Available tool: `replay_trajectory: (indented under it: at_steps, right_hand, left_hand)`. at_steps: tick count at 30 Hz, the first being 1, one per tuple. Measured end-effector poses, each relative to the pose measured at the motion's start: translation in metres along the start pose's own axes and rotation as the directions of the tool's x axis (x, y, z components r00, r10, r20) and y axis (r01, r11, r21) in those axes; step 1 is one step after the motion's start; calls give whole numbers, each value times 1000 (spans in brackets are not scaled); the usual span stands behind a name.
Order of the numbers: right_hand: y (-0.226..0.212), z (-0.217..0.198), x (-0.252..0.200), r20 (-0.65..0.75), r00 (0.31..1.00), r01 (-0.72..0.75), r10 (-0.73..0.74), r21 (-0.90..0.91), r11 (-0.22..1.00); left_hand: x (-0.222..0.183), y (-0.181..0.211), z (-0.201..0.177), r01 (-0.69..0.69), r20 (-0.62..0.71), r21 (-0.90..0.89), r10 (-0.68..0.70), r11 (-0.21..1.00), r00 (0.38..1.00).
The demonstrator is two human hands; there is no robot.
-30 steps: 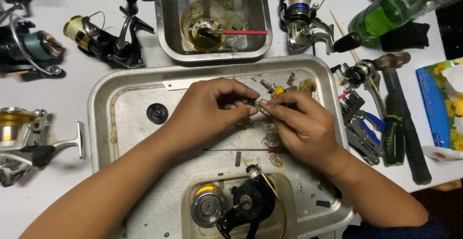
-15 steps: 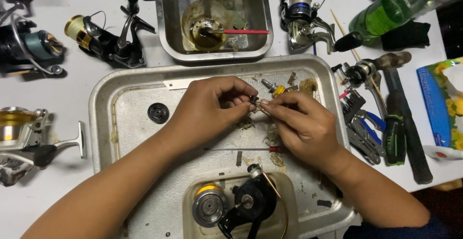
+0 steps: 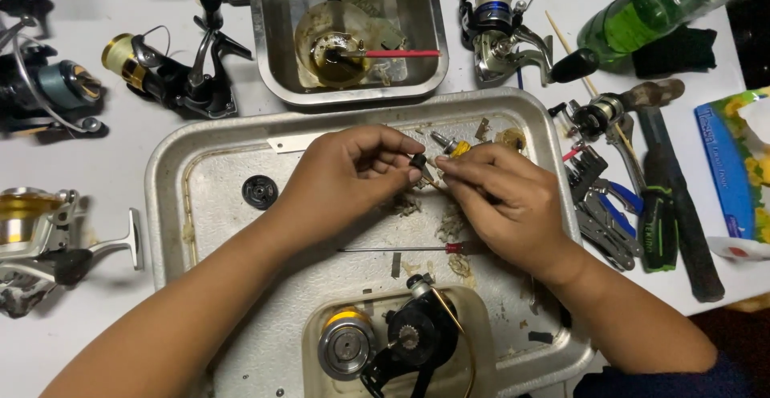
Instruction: Assembling the internal mechanical components of a fishing reel on a metal tray.
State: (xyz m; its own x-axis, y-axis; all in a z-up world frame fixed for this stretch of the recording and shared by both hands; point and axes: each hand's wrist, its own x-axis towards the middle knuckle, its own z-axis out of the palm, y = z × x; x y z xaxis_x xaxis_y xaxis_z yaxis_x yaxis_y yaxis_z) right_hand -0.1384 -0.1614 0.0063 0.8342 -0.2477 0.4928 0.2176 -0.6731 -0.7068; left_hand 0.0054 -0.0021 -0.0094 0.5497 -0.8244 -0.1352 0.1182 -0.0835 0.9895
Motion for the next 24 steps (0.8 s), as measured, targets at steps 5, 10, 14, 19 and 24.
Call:
replay_trajectory:
  at_steps: [5,10,14,19,24]
  right_hand:
    - [-4,0,2,12,1000,-14,14,-11,1000]
    - [-4,-2,2,12,1000,-26,27,-24,999]
    - [-4,-2,2,16,1000,-17,18,-30,999]
    - [-3,-2,2,14,1000,-9,9,-58,998]
    - [-5,-1,2,8,1000,13,-12,-57,998]
  left_hand:
    - [0,1,-2,53,60,-41,-51,998,997]
    - [3,1,-4,115,124,-134,-99,984,987]
    - [4,-2,-5,136,146,-159,-112,978,983]
    - [3,-1,-5,134,171,-164,-105,977,980]
    - [5,-5,-3,165,194,-215,-123,963,973]
